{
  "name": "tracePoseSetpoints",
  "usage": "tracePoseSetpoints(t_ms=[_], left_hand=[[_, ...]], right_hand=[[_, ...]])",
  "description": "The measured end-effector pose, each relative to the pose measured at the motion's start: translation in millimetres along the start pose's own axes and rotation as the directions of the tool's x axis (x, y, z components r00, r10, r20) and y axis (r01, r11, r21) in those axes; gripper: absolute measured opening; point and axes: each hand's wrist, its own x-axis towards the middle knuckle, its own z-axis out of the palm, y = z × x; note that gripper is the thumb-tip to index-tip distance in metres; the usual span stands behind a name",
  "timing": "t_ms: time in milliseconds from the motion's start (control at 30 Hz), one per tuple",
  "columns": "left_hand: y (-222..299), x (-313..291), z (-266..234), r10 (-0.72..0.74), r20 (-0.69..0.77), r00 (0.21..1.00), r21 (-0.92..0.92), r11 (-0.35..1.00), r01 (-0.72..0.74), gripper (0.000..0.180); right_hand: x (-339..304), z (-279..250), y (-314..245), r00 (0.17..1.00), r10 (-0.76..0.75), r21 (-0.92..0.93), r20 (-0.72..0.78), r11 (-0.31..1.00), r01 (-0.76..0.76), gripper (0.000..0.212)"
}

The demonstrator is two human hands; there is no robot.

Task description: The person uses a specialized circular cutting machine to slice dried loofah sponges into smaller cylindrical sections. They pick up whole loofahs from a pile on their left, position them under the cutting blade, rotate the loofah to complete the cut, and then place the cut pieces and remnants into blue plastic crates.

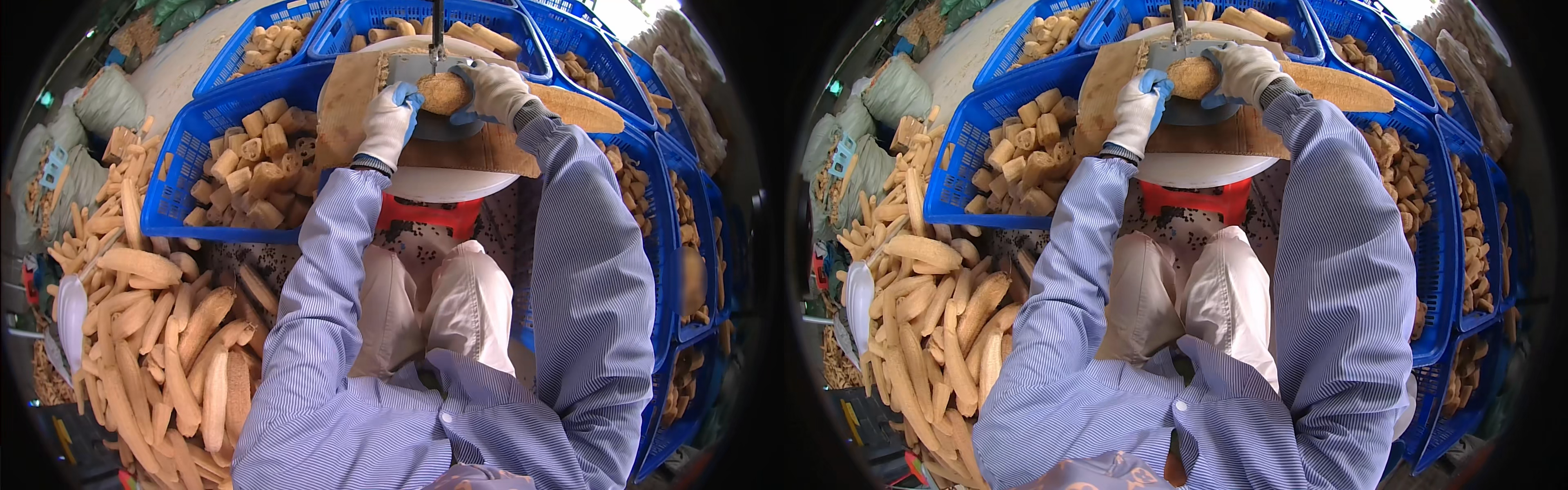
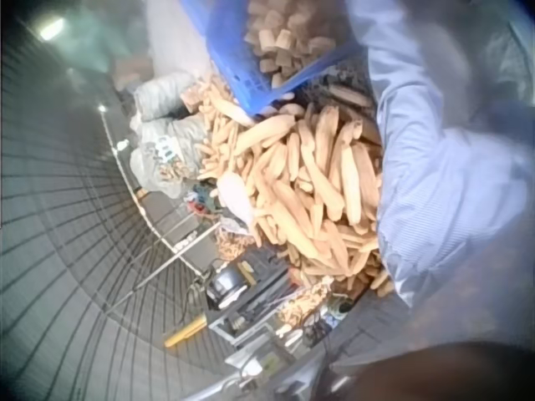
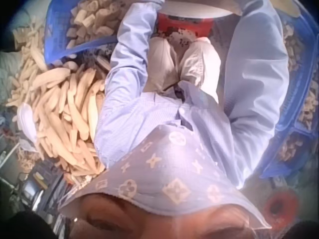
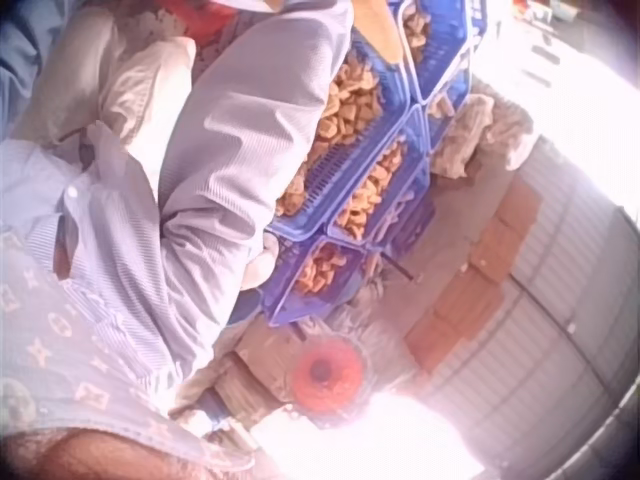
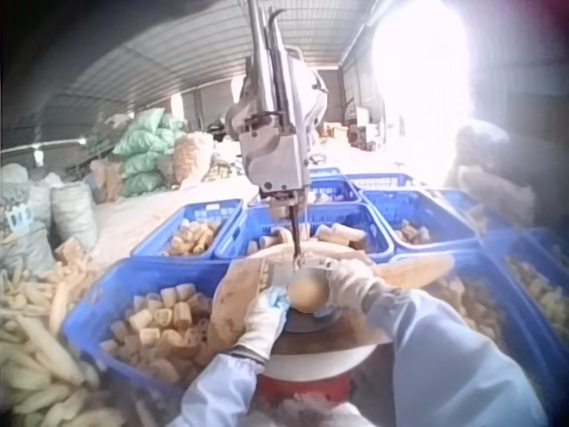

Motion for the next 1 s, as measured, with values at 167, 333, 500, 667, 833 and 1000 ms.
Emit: tracePoseSetpoints(t_ms=[167,333,500,667,833,1000], left_hand=[[-21,5,-4,0.135,-0.044,0.99,0.075,0.988,-0.132,0.005],[-25,11,4,0.453,-0.089,0.887,0.373,0.841,-0.392,0.006],[-13,34,9,0.079,-0.003,0.997,0.134,0.988,-0.078,0.009],[-9,58,-1,-0.198,0.088,0.976,0.065,0.979,0.192,0.01],[-11,64,-11,-0.149,0.012,0.989,0.021,0.989,0.149,0.019],[1,4,-30,-0.136,-0.067,0.988,-0.125,0.984,0.127,0.027]], right_hand=[[-6,-2,-14,0.996,-0.019,-0.025,-0.084,1.0,0.017,0.091],[-1,-2,-4,0.995,-0.04,0.012,-0.089,0.999,0.042,0.092],[23,-2,17,0.999,-0.041,0.32,-0.009,0.947,0.041,0.088],[46,-9,21,0.982,-0.001,0.46,0.187,0.884,-0.087,0.089],[64,-10,28,0.97,-0.005,0.48,0.242,0.87,-0.115,0.088],[42,29,51,0.967,-0.241,0.467,-0.081,0.848,0.251,0.084]])
